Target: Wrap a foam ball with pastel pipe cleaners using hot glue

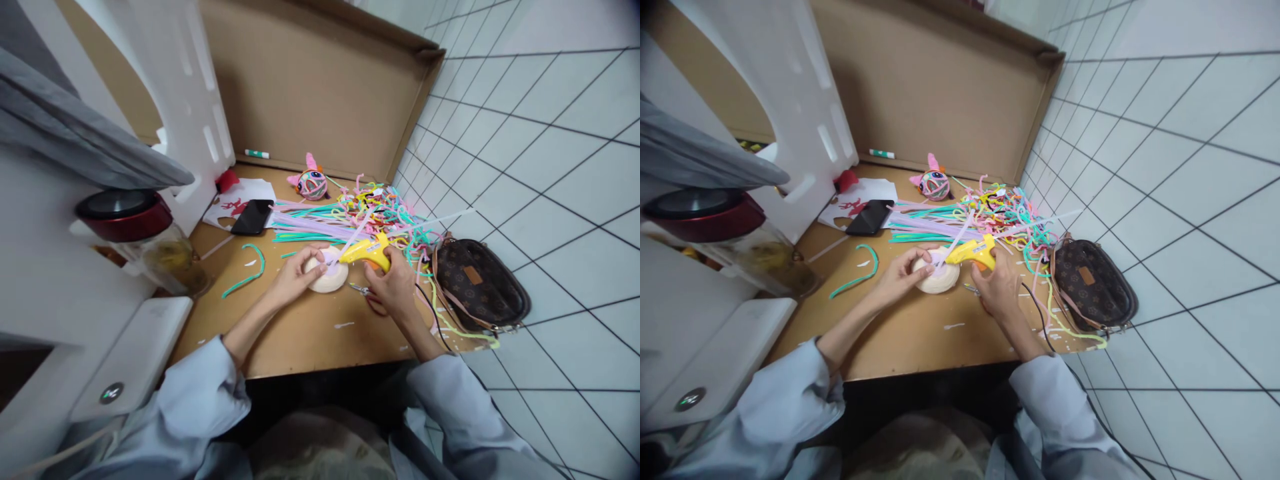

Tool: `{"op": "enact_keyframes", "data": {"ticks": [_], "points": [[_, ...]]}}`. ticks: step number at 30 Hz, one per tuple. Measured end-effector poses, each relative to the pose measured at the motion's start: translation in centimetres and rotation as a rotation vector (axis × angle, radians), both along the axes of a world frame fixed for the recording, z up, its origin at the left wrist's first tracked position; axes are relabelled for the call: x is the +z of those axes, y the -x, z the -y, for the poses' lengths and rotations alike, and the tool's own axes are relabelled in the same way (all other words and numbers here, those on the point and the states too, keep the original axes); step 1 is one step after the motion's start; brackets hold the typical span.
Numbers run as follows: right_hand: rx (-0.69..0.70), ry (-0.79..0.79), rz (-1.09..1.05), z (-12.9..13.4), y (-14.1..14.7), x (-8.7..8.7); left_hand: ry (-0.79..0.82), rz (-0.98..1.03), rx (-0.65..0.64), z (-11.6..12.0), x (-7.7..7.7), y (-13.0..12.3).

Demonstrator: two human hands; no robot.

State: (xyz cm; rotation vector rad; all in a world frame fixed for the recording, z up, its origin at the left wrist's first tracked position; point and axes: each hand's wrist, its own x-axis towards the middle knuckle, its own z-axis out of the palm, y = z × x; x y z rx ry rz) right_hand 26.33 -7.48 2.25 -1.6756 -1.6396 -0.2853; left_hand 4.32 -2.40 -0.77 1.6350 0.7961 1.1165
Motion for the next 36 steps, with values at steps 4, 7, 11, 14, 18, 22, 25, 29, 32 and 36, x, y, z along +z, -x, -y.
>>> {"op": "enact_keyframes", "data": {"ticks": [4,7,11,14,18,22,25,29,32,36], "points": [[0.013,-0.013,0.064,0.5,-0.1,0.4,-0.014,-0.01,-0.002,-0.1,-0.3,0.1],[0.028,-0.012,0.095,0.8,0.0,1.0,-0.019,-0.021,-0.002,-0.1,-0.5,0.1],[0.033,0.002,0.155,1.0,0.0,1.7,-0.023,-0.036,-0.005,-0.1,-0.5,0.1],[0.025,0.008,0.216,0.8,-0.1,2.2,-0.024,-0.044,-0.004,-0.2,-0.5,0.1],[0.045,0.032,0.244,0.6,-0.3,2.5,-0.034,-0.032,-0.008,-0.2,-0.6,0.1],[0.082,0.03,0.235,0.4,-0.4,2.7,-0.033,-0.023,-0.014,-0.2,-0.5,0.1],[0.104,0.021,0.232,0.4,-0.4,2.8,-0.032,-0.016,-0.014,-0.1,-0.3,0.1],[0.128,0.039,0.222,0.3,-0.6,3.0,-0.024,-0.023,-0.011,0.0,-0.1,0.1],[0.15,0.051,0.221,0.2,-0.9,3.3,-0.027,-0.032,-0.013,0.0,-0.2,0.1],[0.197,0.047,0.248,0.1,-1.3,3.6,-0.037,-0.033,-0.016,-0.1,-0.3,0.0]]}}
